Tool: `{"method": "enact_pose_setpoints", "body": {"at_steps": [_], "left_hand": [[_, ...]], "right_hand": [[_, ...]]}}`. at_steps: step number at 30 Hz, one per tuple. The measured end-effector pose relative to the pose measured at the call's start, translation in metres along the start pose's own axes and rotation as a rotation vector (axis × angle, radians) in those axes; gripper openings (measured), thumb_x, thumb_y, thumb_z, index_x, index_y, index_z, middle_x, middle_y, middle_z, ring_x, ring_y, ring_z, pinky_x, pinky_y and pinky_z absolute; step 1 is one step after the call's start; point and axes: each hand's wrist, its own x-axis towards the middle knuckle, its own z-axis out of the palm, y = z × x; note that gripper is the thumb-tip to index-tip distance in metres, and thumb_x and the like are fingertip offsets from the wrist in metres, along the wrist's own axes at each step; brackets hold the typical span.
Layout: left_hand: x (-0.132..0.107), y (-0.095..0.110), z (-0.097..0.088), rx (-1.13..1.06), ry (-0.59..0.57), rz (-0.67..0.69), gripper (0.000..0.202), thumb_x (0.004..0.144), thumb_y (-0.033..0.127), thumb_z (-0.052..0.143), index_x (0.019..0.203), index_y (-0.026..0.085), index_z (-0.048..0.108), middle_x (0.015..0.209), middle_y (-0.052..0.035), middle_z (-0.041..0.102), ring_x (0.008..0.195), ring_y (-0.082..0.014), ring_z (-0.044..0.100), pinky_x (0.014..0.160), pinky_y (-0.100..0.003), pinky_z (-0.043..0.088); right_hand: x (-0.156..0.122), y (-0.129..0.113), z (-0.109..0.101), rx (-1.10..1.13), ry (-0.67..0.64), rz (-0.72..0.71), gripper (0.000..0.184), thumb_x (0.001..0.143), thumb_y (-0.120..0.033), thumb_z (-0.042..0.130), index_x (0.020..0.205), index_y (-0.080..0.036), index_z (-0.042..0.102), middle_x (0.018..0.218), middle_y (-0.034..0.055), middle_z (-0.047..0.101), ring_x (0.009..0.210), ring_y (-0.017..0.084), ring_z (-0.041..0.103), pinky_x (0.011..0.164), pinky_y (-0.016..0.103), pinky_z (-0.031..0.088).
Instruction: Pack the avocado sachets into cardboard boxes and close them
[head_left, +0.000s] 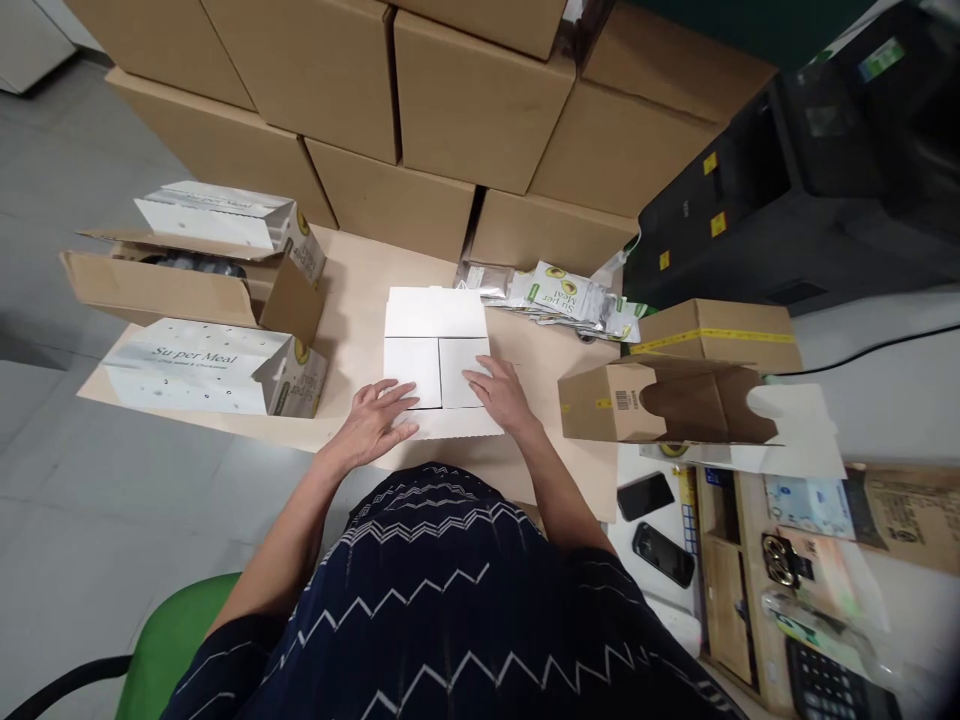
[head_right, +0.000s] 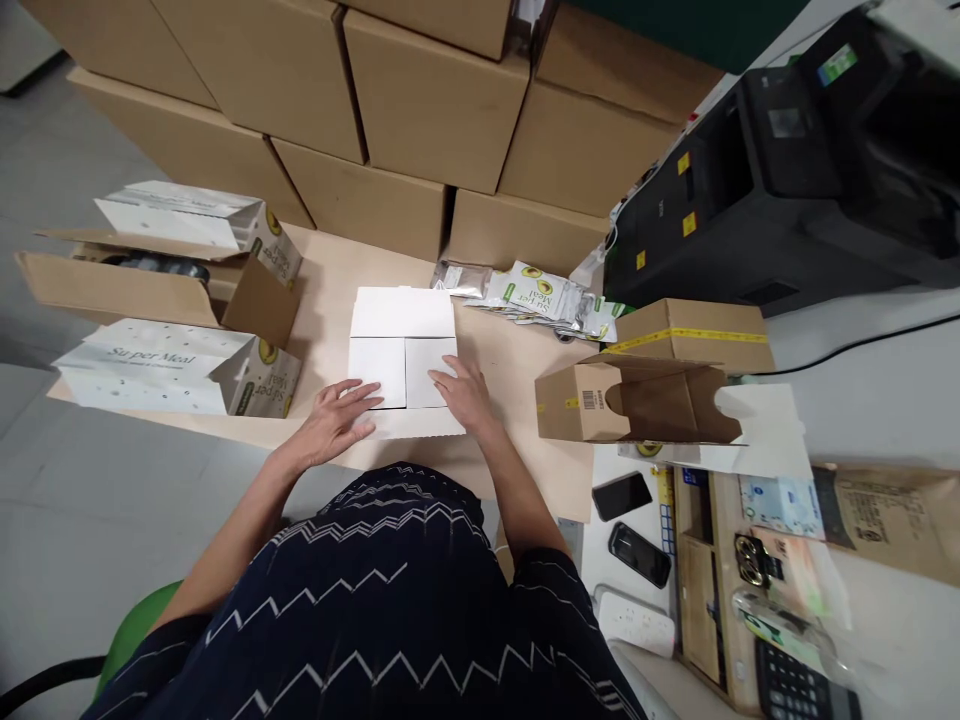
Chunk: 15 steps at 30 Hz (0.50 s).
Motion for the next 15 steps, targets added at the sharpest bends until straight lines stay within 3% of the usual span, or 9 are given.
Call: {"method": "enact_pose_setpoints", "body": {"at_steps": [4,6,8,12,15], "left_hand": [[-0.007,-0.006,-0.01,0.008,-0.159,0.014,0.081,0.07,0.063,0.077,0.141,0.034,0.053,0.158,-0.0069,0.04,0.15,-0.0361,0.023,0.121,-0.063,0.011],[-0.008,-0.012,-0.013,-0.03,-0.174,0.026,0.079,0.07,0.057,0.08,0.141,0.036,0.053,0.157,-0.0064,0.042,0.151,-0.0343,0.024,0.121,-0.063,0.011],[-0.006,-0.02,-0.014,-0.103,-0.146,0.05,0.062,0.078,0.049,0.075,0.136,0.035,0.058,0.153,-0.0059,0.047,0.15,-0.0315,0.028,0.121,-0.06,0.019],[0.007,-0.028,-0.006,-0.252,0.111,0.057,0.03,0.088,0.044,0.065,0.114,0.029,0.073,0.123,-0.0078,0.07,0.13,-0.0276,0.052,0.112,-0.051,0.04],[0.019,-0.028,0.007,-0.232,0.341,-0.03,0.032,0.086,0.047,0.068,0.111,0.027,0.073,0.11,-0.008,0.072,0.116,-0.027,0.058,0.108,-0.049,0.043]], "right_hand": [[-0.01,0.01,-0.015,0.136,-0.186,-0.065,0.045,0.095,-0.019,0.045,0.134,-0.029,0.064,0.159,-0.0007,0.038,0.144,0.024,0.039,0.121,0.047,0.032],[-0.017,0.016,-0.023,0.213,-0.256,-0.073,0.05,0.092,-0.016,0.045,0.137,-0.03,0.061,0.16,-0.0023,0.036,0.146,0.021,0.037,0.121,0.045,0.032],[-0.024,0.02,-0.031,0.277,-0.32,-0.078,0.052,0.09,-0.017,0.05,0.139,-0.031,0.059,0.16,-0.0024,0.035,0.147,0.02,0.036,0.121,0.045,0.032],[-0.031,0.021,-0.037,0.362,-0.354,-0.071,0.051,0.084,-0.029,0.065,0.135,-0.029,0.062,0.16,0.0023,0.036,0.145,0.025,0.038,0.117,0.045,0.036],[-0.025,0.018,-0.026,0.349,-0.131,0.007,0.04,0.086,-0.034,0.065,0.126,-0.025,0.067,0.145,0.007,0.056,0.134,0.026,0.05,0.115,0.047,0.036]]}}
